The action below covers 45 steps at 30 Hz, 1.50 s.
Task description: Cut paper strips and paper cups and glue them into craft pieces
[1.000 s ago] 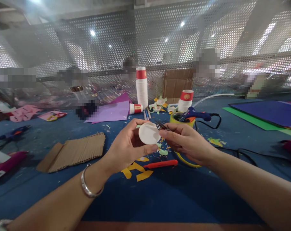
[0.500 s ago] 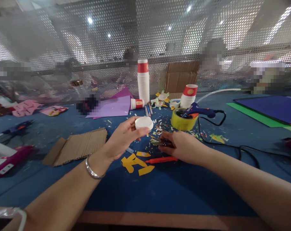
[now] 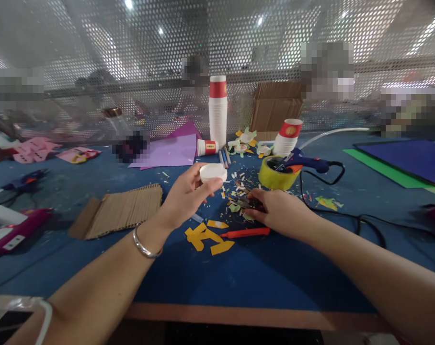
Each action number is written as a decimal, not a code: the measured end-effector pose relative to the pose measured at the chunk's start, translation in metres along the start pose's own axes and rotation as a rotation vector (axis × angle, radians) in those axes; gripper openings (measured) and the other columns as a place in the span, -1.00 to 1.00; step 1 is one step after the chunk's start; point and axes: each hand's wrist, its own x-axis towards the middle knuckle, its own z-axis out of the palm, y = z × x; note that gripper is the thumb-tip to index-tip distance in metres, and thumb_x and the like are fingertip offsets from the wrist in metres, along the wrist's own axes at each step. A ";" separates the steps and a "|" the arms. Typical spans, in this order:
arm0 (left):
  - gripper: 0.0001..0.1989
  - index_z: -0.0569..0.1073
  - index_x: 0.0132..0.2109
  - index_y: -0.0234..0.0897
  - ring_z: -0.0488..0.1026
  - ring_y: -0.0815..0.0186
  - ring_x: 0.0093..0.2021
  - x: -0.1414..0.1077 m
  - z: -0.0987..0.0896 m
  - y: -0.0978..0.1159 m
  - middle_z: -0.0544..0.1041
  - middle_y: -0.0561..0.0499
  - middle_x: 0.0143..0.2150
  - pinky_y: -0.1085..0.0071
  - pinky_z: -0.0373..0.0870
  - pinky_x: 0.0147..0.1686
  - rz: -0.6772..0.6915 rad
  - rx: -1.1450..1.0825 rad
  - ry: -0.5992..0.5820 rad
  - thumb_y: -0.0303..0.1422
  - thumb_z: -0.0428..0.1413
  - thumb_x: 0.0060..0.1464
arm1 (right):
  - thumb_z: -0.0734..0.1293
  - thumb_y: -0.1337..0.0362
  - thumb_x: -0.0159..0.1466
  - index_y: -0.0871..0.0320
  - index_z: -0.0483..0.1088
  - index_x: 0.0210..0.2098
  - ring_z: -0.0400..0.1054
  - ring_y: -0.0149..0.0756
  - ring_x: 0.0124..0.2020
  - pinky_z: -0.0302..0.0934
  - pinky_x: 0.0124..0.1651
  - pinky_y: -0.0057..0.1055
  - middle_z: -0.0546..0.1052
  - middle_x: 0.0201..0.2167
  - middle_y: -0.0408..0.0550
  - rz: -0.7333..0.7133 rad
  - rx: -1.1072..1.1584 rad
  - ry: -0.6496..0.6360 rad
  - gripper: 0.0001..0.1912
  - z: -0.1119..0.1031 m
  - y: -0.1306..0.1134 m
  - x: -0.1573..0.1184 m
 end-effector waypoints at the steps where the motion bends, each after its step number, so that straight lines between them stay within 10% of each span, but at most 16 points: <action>1: -0.66 0.43 -0.01 -0.25 0.41 0.36 -0.35 0.001 -0.003 0.001 0.53 -0.02 -0.24 0.47 0.33 -0.46 0.013 0.020 0.023 -0.15 0.17 0.16 | 0.27 0.09 0.32 0.13 0.42 -0.03 0.53 0.03 -0.26 0.10 -0.40 -0.32 0.63 -0.30 0.06 0.002 -0.005 -0.002 -0.68 0.000 0.000 0.000; 23: -0.53 0.34 -0.21 -0.23 0.33 0.33 -0.47 -0.008 0.010 -0.006 0.42 0.10 -0.45 0.39 0.14 -0.51 -0.019 0.552 -0.303 0.13 0.03 0.16 | 0.23 0.25 0.39 0.16 0.44 -0.17 0.54 0.01 -0.17 0.24 -0.24 -0.23 0.61 -0.19 0.07 -0.047 -0.051 -0.042 -0.82 -0.010 -0.019 -0.022; 32: -0.58 0.31 -0.22 -0.20 0.36 0.30 -0.45 -0.012 0.014 -0.001 0.45 0.09 -0.43 0.38 0.12 -0.50 0.008 0.725 -0.278 0.09 0.04 0.14 | 0.21 0.28 0.38 0.12 0.50 -0.15 0.52 -0.18 -0.32 0.23 -0.35 -0.35 0.60 -0.32 -0.03 -0.347 0.051 0.336 -0.78 -0.001 -0.010 -0.021; 45: -0.46 0.41 0.13 -0.21 0.50 0.09 -0.15 -0.001 -0.007 -0.015 0.58 -0.12 -0.11 0.22 0.40 -0.21 0.080 0.771 -0.203 -0.04 0.17 0.07 | 0.14 0.32 0.43 0.19 0.53 -0.26 0.43 -0.28 -0.40 0.24 -0.35 -0.39 0.54 -0.42 0.00 -0.510 0.057 0.411 -0.67 0.001 -0.001 -0.014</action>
